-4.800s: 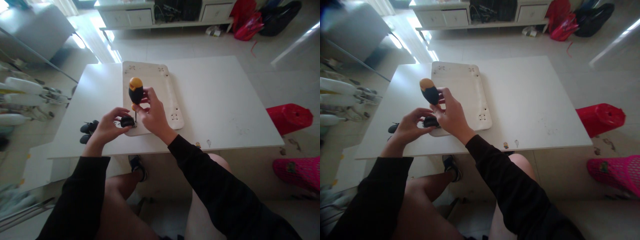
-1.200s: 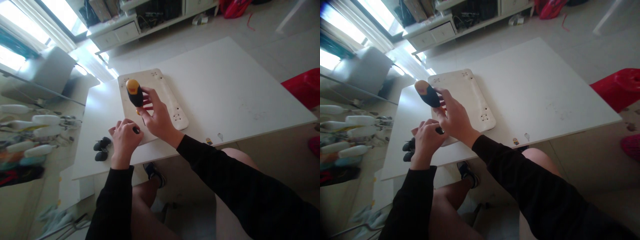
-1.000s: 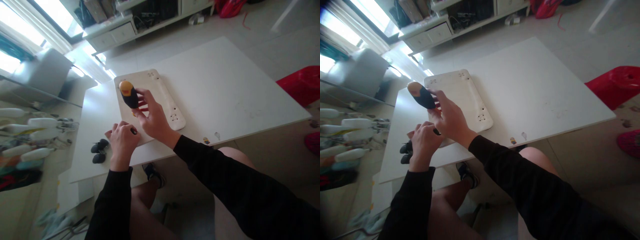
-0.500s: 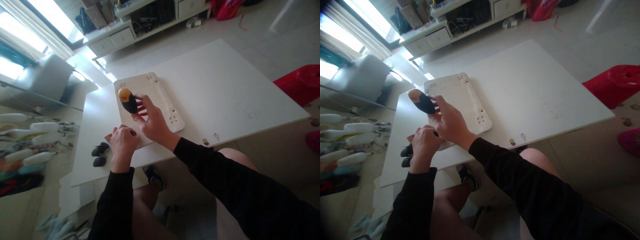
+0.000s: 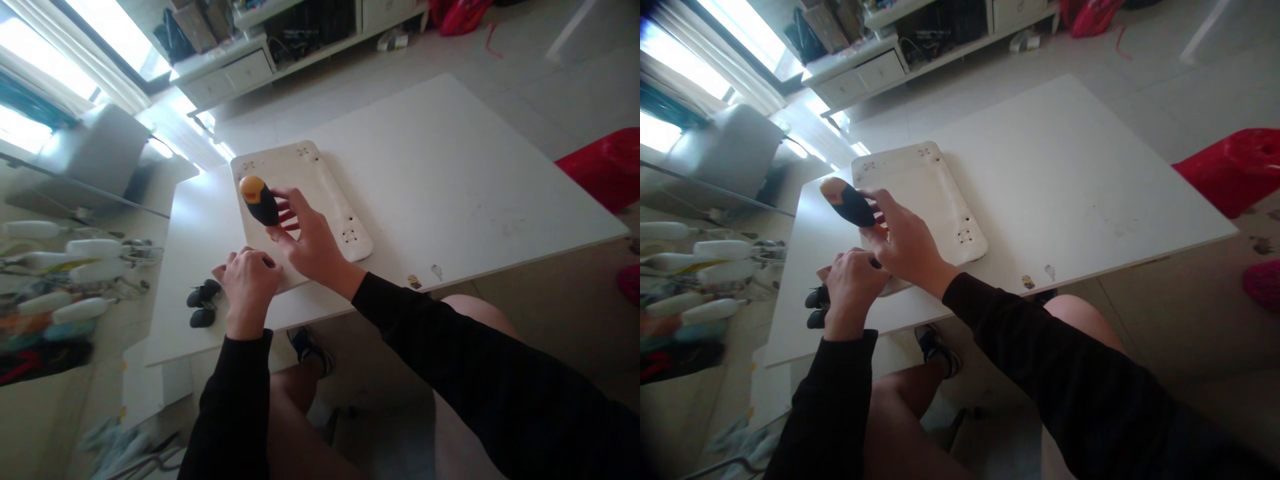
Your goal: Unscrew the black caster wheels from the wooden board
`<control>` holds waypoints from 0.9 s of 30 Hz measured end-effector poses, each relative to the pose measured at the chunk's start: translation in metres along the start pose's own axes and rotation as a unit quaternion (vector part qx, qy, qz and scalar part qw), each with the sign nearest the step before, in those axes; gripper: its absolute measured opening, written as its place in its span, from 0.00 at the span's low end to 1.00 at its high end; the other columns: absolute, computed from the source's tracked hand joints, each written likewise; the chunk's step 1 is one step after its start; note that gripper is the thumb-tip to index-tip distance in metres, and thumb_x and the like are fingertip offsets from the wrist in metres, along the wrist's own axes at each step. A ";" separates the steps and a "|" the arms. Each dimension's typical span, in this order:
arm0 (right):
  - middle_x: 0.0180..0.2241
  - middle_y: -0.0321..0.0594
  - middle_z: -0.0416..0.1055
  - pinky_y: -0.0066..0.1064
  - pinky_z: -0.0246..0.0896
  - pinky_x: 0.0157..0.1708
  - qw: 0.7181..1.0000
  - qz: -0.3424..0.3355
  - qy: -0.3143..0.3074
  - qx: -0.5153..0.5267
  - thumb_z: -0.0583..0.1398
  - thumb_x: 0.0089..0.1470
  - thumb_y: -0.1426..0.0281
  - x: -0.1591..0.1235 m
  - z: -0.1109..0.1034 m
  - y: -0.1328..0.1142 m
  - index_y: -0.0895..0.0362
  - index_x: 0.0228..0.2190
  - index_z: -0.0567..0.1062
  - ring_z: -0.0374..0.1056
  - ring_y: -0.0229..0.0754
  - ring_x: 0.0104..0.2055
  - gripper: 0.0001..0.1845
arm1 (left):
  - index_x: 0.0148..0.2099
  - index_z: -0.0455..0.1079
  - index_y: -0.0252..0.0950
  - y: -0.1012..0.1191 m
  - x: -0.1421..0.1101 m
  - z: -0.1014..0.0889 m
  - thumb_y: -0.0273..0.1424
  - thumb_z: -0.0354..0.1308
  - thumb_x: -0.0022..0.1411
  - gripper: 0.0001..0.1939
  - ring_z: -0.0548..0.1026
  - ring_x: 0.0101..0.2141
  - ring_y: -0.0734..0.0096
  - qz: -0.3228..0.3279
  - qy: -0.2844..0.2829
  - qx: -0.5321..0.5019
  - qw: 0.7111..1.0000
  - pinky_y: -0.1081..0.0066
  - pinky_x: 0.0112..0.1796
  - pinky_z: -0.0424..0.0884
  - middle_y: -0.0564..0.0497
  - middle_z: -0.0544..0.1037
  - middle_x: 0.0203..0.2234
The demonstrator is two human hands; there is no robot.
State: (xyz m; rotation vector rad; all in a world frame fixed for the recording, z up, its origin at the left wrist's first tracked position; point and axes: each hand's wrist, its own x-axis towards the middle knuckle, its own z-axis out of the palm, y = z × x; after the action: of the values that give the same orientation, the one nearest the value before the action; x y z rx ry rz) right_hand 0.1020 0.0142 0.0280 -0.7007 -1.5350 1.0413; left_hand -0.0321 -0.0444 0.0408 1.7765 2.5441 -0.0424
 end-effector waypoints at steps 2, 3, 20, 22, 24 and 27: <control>0.51 0.43 0.78 0.34 0.78 0.44 1.000 0.001 -0.003 -0.001 0.61 0.63 0.73 0.000 0.000 -0.001 0.56 0.59 0.65 0.77 0.39 0.45 0.24 | 0.33 0.80 0.41 0.001 0.000 0.000 0.35 0.60 0.61 0.09 0.72 0.52 0.38 -0.009 -0.001 0.002 1.000 0.41 0.50 0.63 0.39 0.81 0.45; 0.50 0.43 0.79 0.35 0.78 0.44 1.000 0.001 -0.003 -0.001 0.61 0.63 0.73 -0.001 0.000 -0.001 0.56 0.59 0.65 0.77 0.39 0.44 0.24 | 0.34 0.80 0.41 0.001 0.000 0.000 0.35 0.60 0.61 0.09 0.72 0.52 0.38 -0.011 0.000 0.000 1.000 0.40 0.50 0.63 0.39 0.81 0.46; 0.51 0.41 0.79 0.35 0.79 0.45 1.000 0.012 -0.009 -0.014 0.61 0.63 0.72 -0.001 -0.003 -0.004 0.53 0.58 0.66 0.78 0.40 0.46 0.23 | 0.35 0.80 0.40 -0.001 0.004 0.004 0.34 0.59 0.61 0.09 0.74 0.51 0.38 -0.002 0.000 -0.014 1.000 0.41 0.49 0.68 0.38 0.80 0.45; 0.50 0.41 0.79 0.36 0.79 0.45 1.000 0.014 -0.011 -0.014 0.60 0.63 0.73 -0.001 -0.004 -0.005 0.54 0.58 0.67 0.77 0.41 0.46 0.23 | 0.37 0.81 0.41 0.000 0.004 0.003 0.34 0.58 0.61 0.09 0.74 0.52 0.37 0.001 -0.009 -0.010 1.000 0.41 0.49 0.68 0.38 0.80 0.46; 0.50 0.42 0.79 0.36 0.79 0.45 1.000 0.010 -0.012 -0.010 0.60 0.62 0.73 -0.001 -0.004 -0.006 0.55 0.58 0.67 0.77 0.41 0.46 0.23 | 0.37 0.81 0.41 -0.001 0.004 0.001 0.33 0.58 0.61 0.09 0.75 0.52 0.38 0.006 -0.017 -0.009 1.000 0.43 0.48 0.69 0.39 0.81 0.46; 0.49 0.42 0.80 0.36 0.79 0.45 1.000 0.009 -0.012 -0.008 0.61 0.62 0.73 -0.002 -0.004 -0.005 0.55 0.58 0.67 0.77 0.41 0.47 0.23 | 0.35 0.81 0.40 -0.002 0.003 0.002 0.32 0.59 0.61 0.09 0.77 0.48 0.42 0.012 -0.017 -0.022 1.000 0.49 0.44 0.72 0.39 0.81 0.43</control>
State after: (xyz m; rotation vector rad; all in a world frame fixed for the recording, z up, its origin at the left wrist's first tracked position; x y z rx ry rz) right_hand 0.1071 0.0116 0.0322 -0.7171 -1.5618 1.0549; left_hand -0.0351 -0.0423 0.0390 1.7758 2.4794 -0.0158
